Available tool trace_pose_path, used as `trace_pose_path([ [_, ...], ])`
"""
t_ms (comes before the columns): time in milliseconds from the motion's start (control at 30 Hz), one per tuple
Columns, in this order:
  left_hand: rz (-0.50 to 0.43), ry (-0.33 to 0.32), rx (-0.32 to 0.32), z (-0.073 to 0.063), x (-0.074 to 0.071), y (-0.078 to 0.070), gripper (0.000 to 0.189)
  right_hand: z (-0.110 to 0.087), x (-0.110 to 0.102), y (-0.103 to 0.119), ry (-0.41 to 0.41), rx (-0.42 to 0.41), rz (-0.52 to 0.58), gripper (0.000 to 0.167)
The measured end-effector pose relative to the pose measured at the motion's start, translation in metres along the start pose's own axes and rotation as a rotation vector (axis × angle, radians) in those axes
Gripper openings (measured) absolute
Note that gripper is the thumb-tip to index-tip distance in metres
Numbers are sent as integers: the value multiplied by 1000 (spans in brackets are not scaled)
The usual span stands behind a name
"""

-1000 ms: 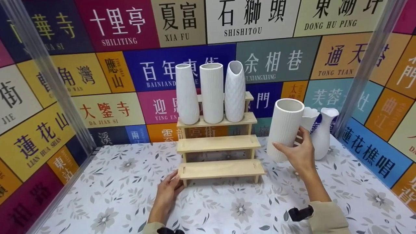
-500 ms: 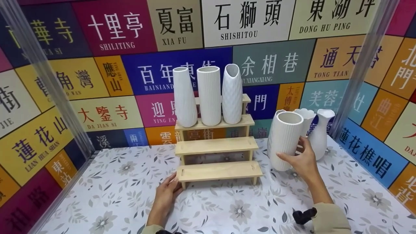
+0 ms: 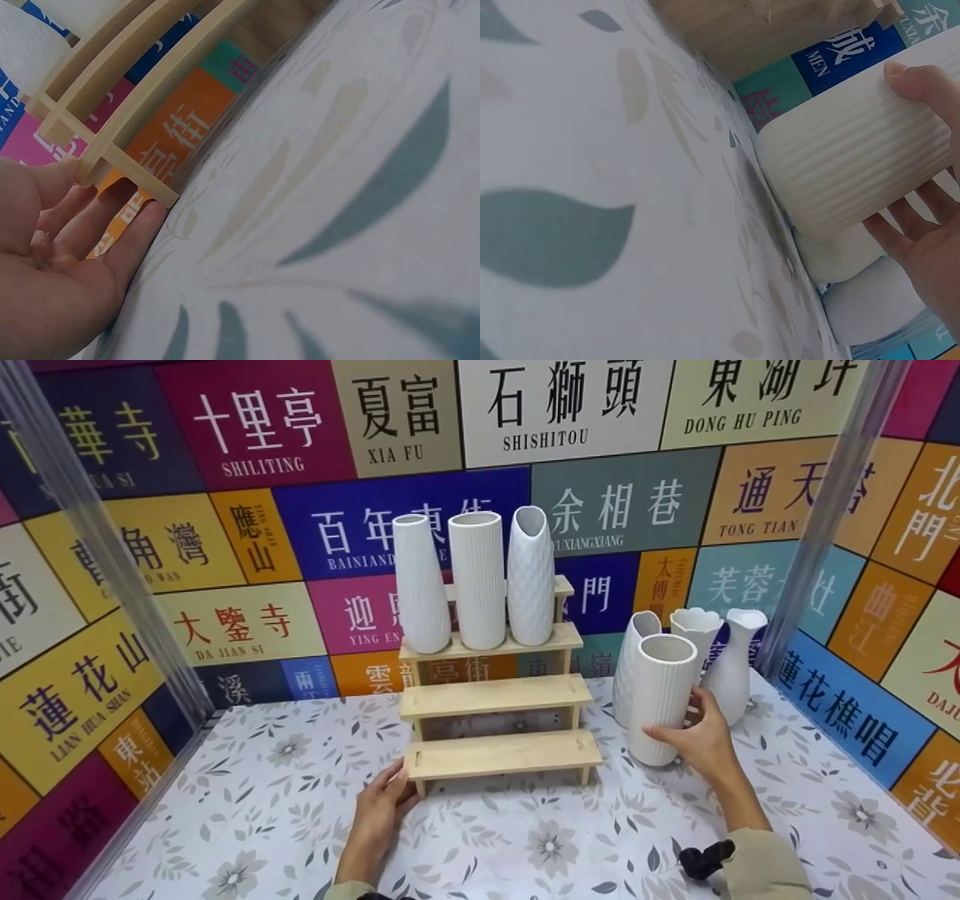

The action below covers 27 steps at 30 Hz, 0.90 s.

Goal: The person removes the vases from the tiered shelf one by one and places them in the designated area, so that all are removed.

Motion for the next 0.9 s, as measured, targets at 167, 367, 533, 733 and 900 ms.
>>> trace_pose_path([
  [167,-8,-2,-1,-1,0,0,49,-1,-2,-6,-18,10,-9,103],
  [367,9,-24,-26,1,0,1,50,-1,-3,-8,-36,19,-2,102],
  [533,15,-36,-44,1,0,2,49,0,-3,-10,-50,23,14,103],
  [733,11,-33,-34,1,0,1,49,3,1,-11,-47,30,41,102],
  [900,28,-29,-44,0,0,1,49,4,3,-13,-27,48,75,103],
])
Point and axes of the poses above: each hand's wrist, its own z-axis towards the middle knuckle, its own x-axis out of the palm, y = z × x, the point moved 7 cm from there along z, towards the middle knuckle, and after that the axes turned 1 degree about -x, right-handed, at the moved point
